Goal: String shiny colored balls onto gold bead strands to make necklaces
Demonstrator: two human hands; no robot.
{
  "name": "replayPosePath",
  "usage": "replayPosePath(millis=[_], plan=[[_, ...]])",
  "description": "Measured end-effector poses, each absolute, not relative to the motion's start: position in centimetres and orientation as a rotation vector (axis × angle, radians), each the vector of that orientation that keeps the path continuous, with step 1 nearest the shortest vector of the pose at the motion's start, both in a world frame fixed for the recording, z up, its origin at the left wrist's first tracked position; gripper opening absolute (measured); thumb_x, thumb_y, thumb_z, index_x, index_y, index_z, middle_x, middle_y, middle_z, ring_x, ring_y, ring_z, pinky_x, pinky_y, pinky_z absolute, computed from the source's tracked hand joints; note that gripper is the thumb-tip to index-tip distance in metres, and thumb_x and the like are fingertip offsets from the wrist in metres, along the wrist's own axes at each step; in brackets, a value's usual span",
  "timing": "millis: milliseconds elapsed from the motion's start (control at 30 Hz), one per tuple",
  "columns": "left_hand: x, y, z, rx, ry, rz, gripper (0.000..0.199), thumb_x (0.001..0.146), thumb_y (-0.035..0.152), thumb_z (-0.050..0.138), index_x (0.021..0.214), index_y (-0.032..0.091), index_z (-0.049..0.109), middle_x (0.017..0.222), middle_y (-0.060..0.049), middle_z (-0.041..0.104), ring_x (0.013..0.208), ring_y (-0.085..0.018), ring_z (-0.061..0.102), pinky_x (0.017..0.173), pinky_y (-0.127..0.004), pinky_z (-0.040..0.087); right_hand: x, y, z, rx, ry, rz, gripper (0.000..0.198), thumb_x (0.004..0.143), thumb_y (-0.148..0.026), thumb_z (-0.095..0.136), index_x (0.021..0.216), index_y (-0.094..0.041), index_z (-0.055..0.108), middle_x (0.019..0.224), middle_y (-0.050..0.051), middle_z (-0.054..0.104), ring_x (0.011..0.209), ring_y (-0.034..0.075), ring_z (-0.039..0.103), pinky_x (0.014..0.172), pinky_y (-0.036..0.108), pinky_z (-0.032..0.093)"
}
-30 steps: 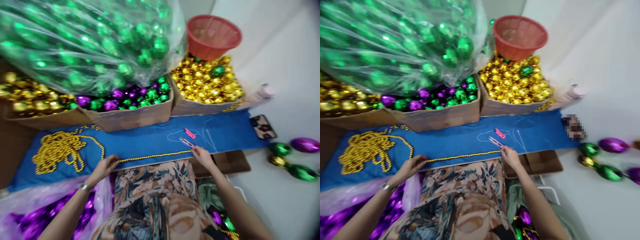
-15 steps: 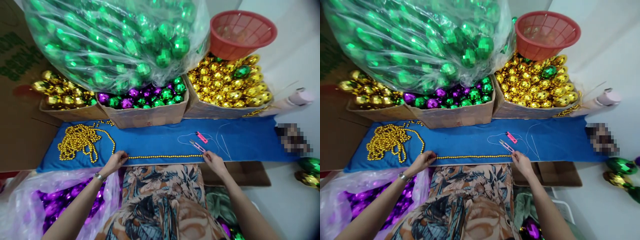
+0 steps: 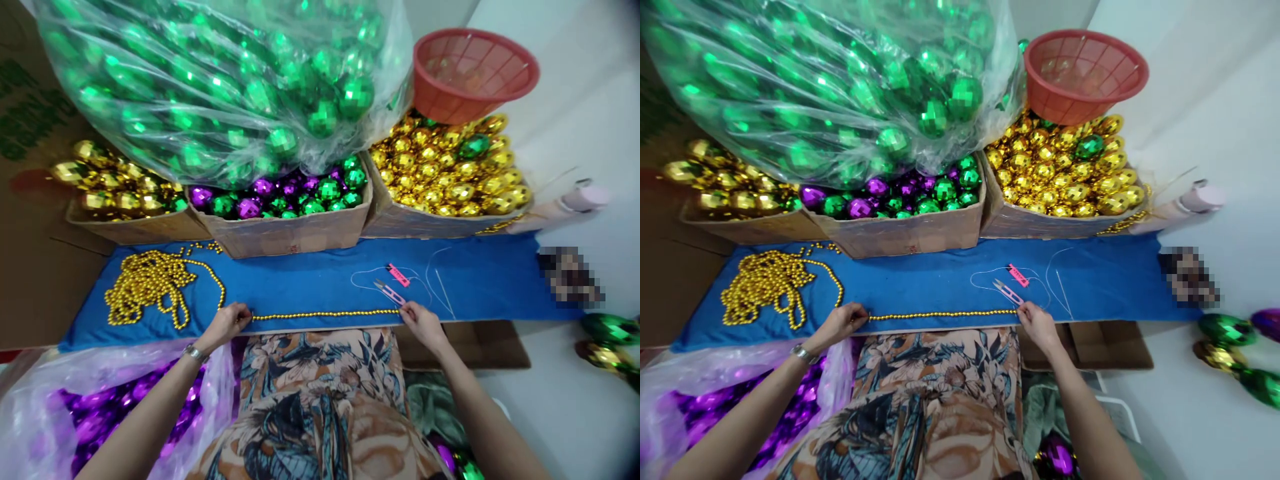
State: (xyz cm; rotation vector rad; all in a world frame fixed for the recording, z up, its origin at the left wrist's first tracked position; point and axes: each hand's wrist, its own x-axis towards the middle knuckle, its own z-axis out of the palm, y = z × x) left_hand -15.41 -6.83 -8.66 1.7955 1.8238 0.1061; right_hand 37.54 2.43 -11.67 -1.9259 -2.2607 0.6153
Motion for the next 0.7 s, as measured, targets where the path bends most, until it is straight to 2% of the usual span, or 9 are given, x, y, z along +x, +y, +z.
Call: replayPosePath(millis=[200, 367, 433, 600, 700], plan=[[-14.7, -6.3, -8.2, 1.892, 1.83, -0.007, 0.014, 0.08, 0.018, 0.045, 0.075, 0.018, 0.058, 0.078, -0.006, 0.063, 0.069, -0.018, 0.062, 0.064, -0.026, 0.043, 36.7, 2.3, -10.3, -1.976, -2.325, 0.498, 0.012, 0.087, -0.027, 0.05, 0.079, -0.021, 0.058, 0.068, 0.0, 0.065, 0.062, 0.014, 0.062, 0.058, 0.021, 0.039], [-14.0, -4.1, -6.4, 2.037, 1.966, -0.398, 0.032, 0.091, 0.026, 0.032, 0.101, 0.018, 0.06, 0.1, -0.011, 0.063, 0.079, -0.022, 0.067, 0.059, -0.027, 0.043, 35.4, 5.8, -6.9, -1.959, -2.394, 0.303, 0.019, 0.094, -0.03, 0.045, 0.091, -0.021, 0.062, 0.087, 0.004, 0.068, 0.08, 0.016, 0.063, 0.068, 0.022, 0.039], [-13.9, -2.8, -5.5, 2.079, 2.001, -0.478, 0.037, 0.092, 0.027, 0.028, 0.101, 0.015, 0.061, 0.102, -0.013, 0.061, 0.077, -0.023, 0.067, 0.056, -0.028, 0.043, 34.4, 8.4, -5.4, -1.96, -2.416, 0.211, 0.024, 0.097, -0.032, 0.041, 0.096, -0.02, 0.062, 0.093, 0.007, 0.067, 0.086, 0.018, 0.062, 0.073, 0.024, 0.04], [-13.9, 0.2, -3.6, 2.133, 2.076, -0.405, 0.033, 0.091, 0.027, 0.031, 0.095, 0.015, 0.061, 0.1, -0.013, 0.062, 0.075, -0.022, 0.067, 0.053, -0.026, 0.041, 32.2, 14.5, -2.6, -1.953, -2.516, 0.069, 0.031, 0.098, -0.028, 0.036, 0.102, -0.014, 0.063, 0.102, 0.015, 0.064, 0.099, 0.024, 0.057, 0.086, 0.03, 0.038], [-14.0, 1.2, -2.9, 2.05, 2.107, -0.167, 0.027, 0.088, 0.031, 0.038, 0.088, 0.017, 0.061, 0.094, -0.011, 0.062, 0.072, -0.021, 0.065, 0.055, -0.026, 0.04, 31.0, 16.4, -1.6, -1.99, -2.554, 0.061, 0.034, 0.097, -0.021, 0.032, 0.107, -0.012, 0.063, 0.108, 0.02, 0.062, 0.1, 0.026, 0.058, 0.086, 0.035, 0.04]])
